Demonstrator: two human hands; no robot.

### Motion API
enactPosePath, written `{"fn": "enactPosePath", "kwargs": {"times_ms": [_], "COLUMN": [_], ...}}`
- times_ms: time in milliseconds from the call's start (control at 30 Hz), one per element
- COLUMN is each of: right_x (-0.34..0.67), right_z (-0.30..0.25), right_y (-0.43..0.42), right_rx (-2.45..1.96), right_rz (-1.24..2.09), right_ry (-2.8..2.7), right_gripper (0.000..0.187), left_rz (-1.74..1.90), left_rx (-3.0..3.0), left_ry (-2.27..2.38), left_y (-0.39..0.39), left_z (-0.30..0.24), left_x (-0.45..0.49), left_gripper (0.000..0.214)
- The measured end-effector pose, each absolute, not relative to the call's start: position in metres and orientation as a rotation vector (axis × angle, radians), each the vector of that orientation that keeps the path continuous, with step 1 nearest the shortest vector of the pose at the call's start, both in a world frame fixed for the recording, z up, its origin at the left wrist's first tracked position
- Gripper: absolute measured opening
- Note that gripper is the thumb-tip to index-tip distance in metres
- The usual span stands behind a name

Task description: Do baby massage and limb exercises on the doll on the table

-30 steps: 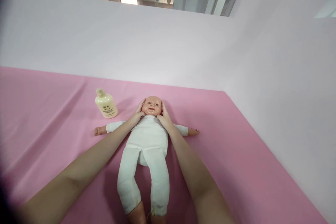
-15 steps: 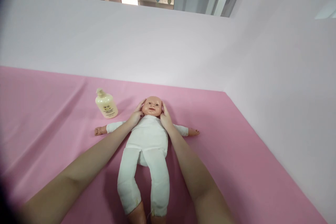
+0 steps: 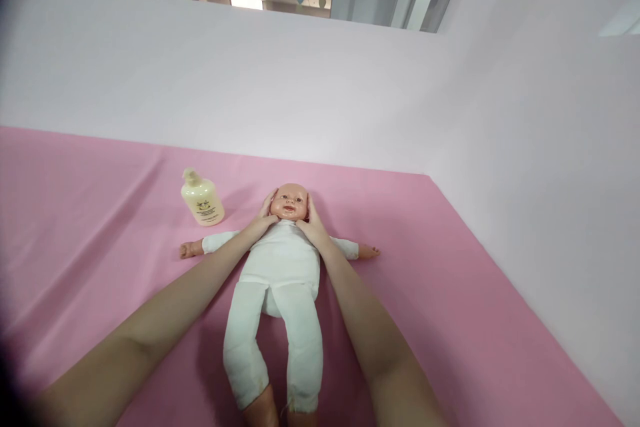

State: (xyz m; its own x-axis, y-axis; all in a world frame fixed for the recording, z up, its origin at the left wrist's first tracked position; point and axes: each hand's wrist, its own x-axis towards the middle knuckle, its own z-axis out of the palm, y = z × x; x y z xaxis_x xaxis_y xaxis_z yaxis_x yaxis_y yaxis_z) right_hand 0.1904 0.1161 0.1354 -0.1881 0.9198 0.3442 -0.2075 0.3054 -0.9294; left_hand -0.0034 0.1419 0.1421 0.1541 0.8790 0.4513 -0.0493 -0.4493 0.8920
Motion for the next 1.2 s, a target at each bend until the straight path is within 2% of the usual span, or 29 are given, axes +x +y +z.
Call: {"fn": "enactPosePath", "kwargs": {"times_ms": [100,367,533,633,700,767,933,967,1100,1200], "right_x": [0.189,0.181,0.188,0.190,0.188,0.185,0.181,0.182,0.188,0.189], "right_z": [0.133,0.124,0.129,0.133,0.134,0.133,0.129,0.129,0.131,0.132], "right_y": [0.118,0.130,0.127,0.124,0.122,0.122,0.125,0.125,0.126,0.125], "right_rx": [-0.725,-0.667,-0.739,-0.770,-0.757,-0.708,-0.647,-0.666,-0.759,-0.766], "right_rz": [1.194,1.179,1.108,1.088,1.120,1.173,1.201,1.189,1.122,1.121], "right_ry": [-1.351,-1.224,-1.254,-1.264,-1.241,-1.209,-1.170,-1.175,-1.236,-1.238], "right_gripper": [0.112,0.092,0.089,0.088,0.089,0.091,0.088,0.088,0.090,0.090], "left_rz": [1.384,1.429,1.462,1.311,1.253,1.358,1.700,1.692,1.284,1.297], "left_rx": [1.623,1.511,1.885,2.244,2.426,2.546,2.537,2.479,2.211,2.193], "left_ry": [0.835,0.880,1.037,1.135,1.173,1.244,1.638,1.751,2.144,2.200], "left_y": [0.142,0.136,0.125,0.119,0.112,0.101,0.075,0.073,0.079,0.081], "left_z": [0.144,0.150,0.167,0.197,0.226,0.259,0.318,0.322,0.319,0.317], "left_x": [-0.006,0.003,-0.002,-0.015,-0.027,-0.041,-0.085,-0.095,-0.122,-0.118], "left_gripper": [0.102,0.094,0.079,0.067,0.051,0.041,0.037,0.038,0.034,0.032]}}
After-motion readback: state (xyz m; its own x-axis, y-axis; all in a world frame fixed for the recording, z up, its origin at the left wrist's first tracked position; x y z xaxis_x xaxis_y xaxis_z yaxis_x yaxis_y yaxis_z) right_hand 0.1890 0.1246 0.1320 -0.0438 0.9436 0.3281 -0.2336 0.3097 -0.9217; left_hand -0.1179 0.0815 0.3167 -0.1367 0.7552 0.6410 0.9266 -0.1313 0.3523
